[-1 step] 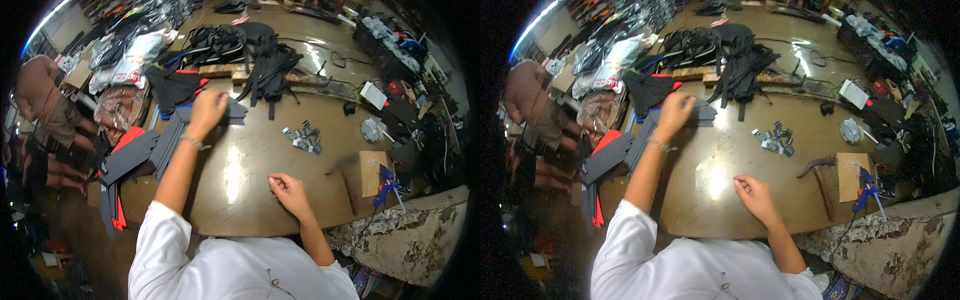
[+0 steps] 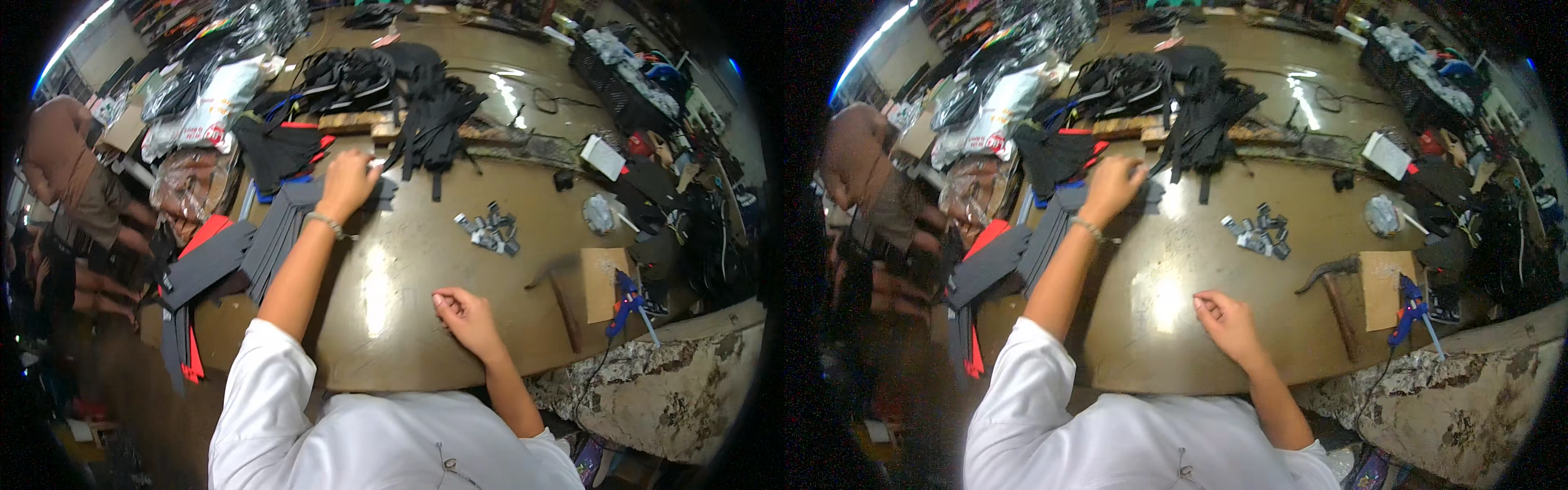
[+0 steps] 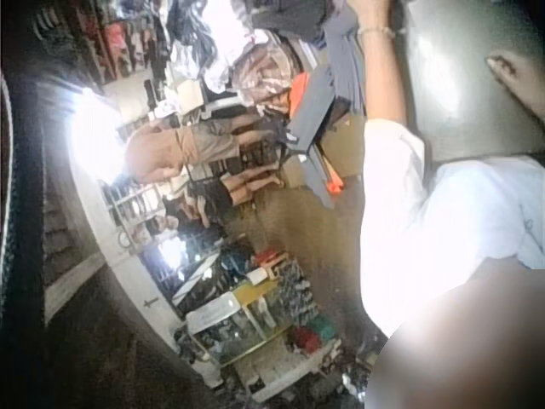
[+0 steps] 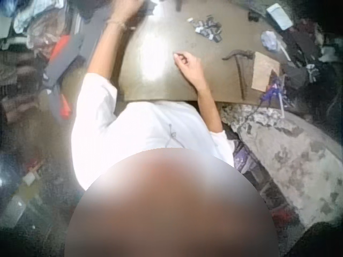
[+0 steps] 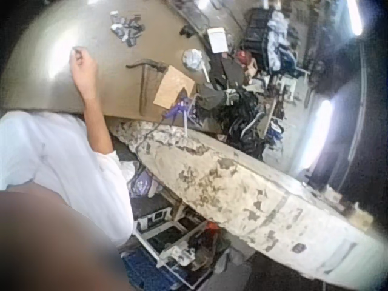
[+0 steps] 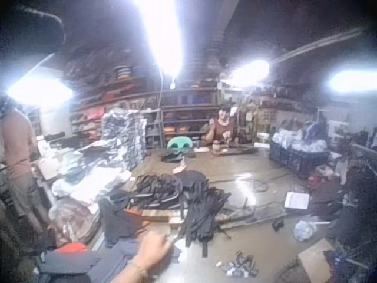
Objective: The person repeatedly assembles L-shaped fabric pieces by applying hot glue to the corners and attaching small rectangular labels. They handle the fabric and labels by hand, using a hot glue gun to secure the components together on a cluttered workbench.
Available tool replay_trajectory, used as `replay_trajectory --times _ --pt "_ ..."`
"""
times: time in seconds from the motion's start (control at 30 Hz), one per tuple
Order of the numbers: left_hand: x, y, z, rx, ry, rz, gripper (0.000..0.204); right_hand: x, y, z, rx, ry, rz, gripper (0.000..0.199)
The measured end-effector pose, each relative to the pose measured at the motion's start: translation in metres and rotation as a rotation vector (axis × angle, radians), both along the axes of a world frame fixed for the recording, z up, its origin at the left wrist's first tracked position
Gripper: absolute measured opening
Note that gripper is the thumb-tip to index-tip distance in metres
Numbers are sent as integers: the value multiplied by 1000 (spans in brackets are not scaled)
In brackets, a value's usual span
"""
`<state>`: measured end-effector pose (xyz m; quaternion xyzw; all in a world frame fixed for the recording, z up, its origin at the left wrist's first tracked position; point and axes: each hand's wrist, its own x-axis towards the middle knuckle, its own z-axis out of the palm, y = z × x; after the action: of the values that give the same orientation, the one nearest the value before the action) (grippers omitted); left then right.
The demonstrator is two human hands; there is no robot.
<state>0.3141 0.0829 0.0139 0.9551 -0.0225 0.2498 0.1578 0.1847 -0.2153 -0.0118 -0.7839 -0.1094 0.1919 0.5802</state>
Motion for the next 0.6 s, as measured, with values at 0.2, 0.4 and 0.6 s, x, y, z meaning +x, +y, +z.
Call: replay_trajectory --times 0.2,0.4,0.6 --pt "64 -14 -15 179 180 167 24 2 -3 -11 9 -78 9 24" --pt "42 -17 60 -931 29 -118 25 4 -1 -8 -71 -96 71 24" --pt "-120 -74 69 -1072 267 -288 21 1 4 19 914 480 89 45"
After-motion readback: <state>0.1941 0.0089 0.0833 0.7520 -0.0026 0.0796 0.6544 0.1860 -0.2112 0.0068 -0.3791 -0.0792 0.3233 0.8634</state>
